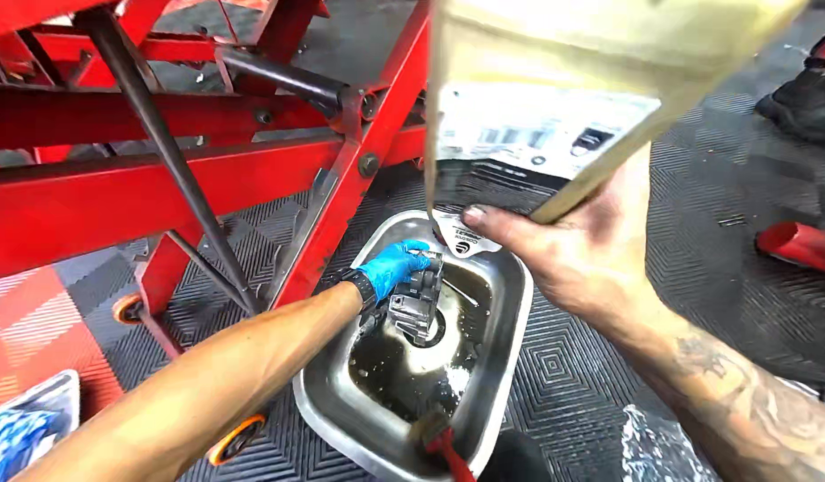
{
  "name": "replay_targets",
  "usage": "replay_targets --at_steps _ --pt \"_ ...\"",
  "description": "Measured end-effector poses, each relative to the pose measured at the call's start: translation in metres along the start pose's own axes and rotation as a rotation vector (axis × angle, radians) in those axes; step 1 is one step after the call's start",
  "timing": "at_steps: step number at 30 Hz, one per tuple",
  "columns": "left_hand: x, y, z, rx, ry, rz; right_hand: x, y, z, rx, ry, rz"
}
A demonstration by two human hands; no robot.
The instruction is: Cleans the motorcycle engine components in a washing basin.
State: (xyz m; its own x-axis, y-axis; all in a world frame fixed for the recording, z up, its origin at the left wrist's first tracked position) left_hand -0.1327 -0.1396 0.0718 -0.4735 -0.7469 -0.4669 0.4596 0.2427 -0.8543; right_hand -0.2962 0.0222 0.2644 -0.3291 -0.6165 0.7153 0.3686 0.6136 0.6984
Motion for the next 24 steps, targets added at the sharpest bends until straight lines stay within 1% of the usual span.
replay_targets --at_steps 2,4,6,9,15,19,21,24 --pt "-0.001 0.004 0.009 -0.001 -0.018 0.002 0.004 0.006 -0.013 -0.001 0.01 0.017" --pt "-0.003 0.008 0.018 -0.022 0.006 0.017 0.002 0.008 -0.025 0.062 -0.032 0.018" --pt "-0.011 0.005 0.023 -0.027 -0.003 0.022 -0.001 0.009 -0.033 0.1 -0.056 0.007" --pt "-0.018 0.004 0.027 0.006 -0.035 0.007 -0.011 0.008 -0.04 0.07 -0.111 0.024" --pt "-0.026 0.001 0.029 0.145 -0.01 -0.001 -0.02 0.002 -0.042 0.055 -0.187 0.034" --pt "-0.045 -0.006 0.026 0.145 -0.046 -0.031 -0.026 0.003 -0.043 0.046 -0.117 -0.007" --pt "-0.056 -0.01 0.025 0.122 -0.061 -0.046 -0.032 0.004 -0.045 0.02 -0.115 -0.006" --pt "-0.068 -0.01 0.024 0.079 -0.096 -0.057 -0.039 0.004 -0.049 0.07 -0.098 -0.021"
Point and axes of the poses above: each hand's wrist, its own x-axis towards the middle knuckle, its own z-axis out of the back of the hand, y = z × x, the point moved 2 cm from there along x, towards the middle knuckle, and after that the axes turned 5 degrees about -y, right-handed, at the moved point
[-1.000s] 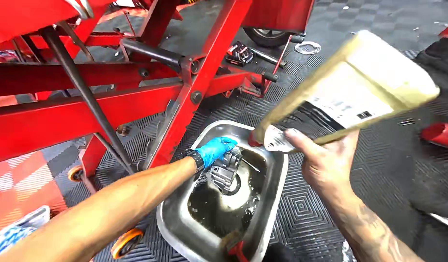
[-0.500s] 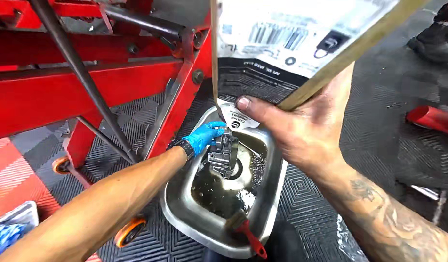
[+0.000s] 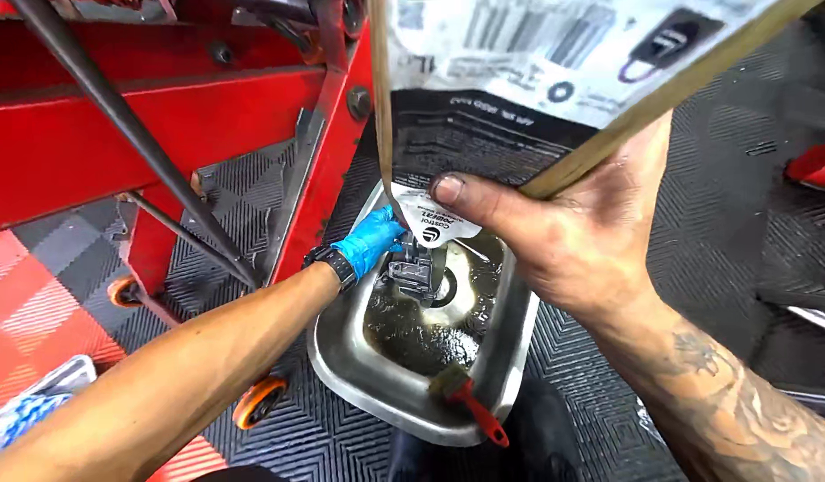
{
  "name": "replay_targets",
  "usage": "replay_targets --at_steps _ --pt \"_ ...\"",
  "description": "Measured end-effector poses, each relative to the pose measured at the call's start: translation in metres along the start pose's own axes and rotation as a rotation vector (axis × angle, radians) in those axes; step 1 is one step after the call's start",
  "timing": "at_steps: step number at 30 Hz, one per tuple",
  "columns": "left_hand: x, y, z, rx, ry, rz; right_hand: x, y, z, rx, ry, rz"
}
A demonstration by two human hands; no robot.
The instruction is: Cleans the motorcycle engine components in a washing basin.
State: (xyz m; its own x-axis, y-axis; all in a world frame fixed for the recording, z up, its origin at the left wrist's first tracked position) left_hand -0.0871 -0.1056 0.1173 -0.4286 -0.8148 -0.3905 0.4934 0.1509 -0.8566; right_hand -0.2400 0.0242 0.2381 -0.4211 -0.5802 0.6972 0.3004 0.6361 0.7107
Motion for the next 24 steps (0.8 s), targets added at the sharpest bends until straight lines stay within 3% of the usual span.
replay_targets --at_steps 3,8,13,16,18,21,24 --pt "-0.002 0.008 0.003 0.115 0.009 -0.186 -0.004 0.002 -0.001 -0.038 -0.006 0.028" --pt "0.004 0.013 0.007 0.709 0.145 -0.608 -0.009 0.006 0.004 -0.028 -0.021 0.029" --pt "0.051 0.025 0.021 1.301 0.295 -1.003 -0.012 0.007 0.01 0.021 -0.014 0.004" --pt "0.059 0.01 0.02 1.286 0.3 -1.041 -0.017 0.006 0.01 0.019 -0.067 0.027" --pt "0.063 -0.002 0.018 1.237 0.267 -0.942 -0.014 0.007 0.015 0.019 -0.058 0.024" --pt "0.072 -0.005 0.01 1.428 0.316 -0.797 -0.012 0.01 0.026 -0.023 -0.058 0.045" --pt "0.071 -0.003 0.006 1.194 0.313 -0.676 -0.012 0.011 0.037 -0.049 -0.089 0.044"
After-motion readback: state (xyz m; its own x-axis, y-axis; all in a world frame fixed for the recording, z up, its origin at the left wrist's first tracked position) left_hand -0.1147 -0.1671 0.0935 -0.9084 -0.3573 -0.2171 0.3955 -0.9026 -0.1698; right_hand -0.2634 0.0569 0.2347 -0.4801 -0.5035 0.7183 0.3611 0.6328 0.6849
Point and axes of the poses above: each hand's wrist, its own x-axis towards the middle knuckle, its own z-axis out of the back of the hand, y = z × x, the point moved 2 cm from there along x, towards the middle knuckle, and after that the axes turned 5 degrees about -y, right-handed, at the moved point
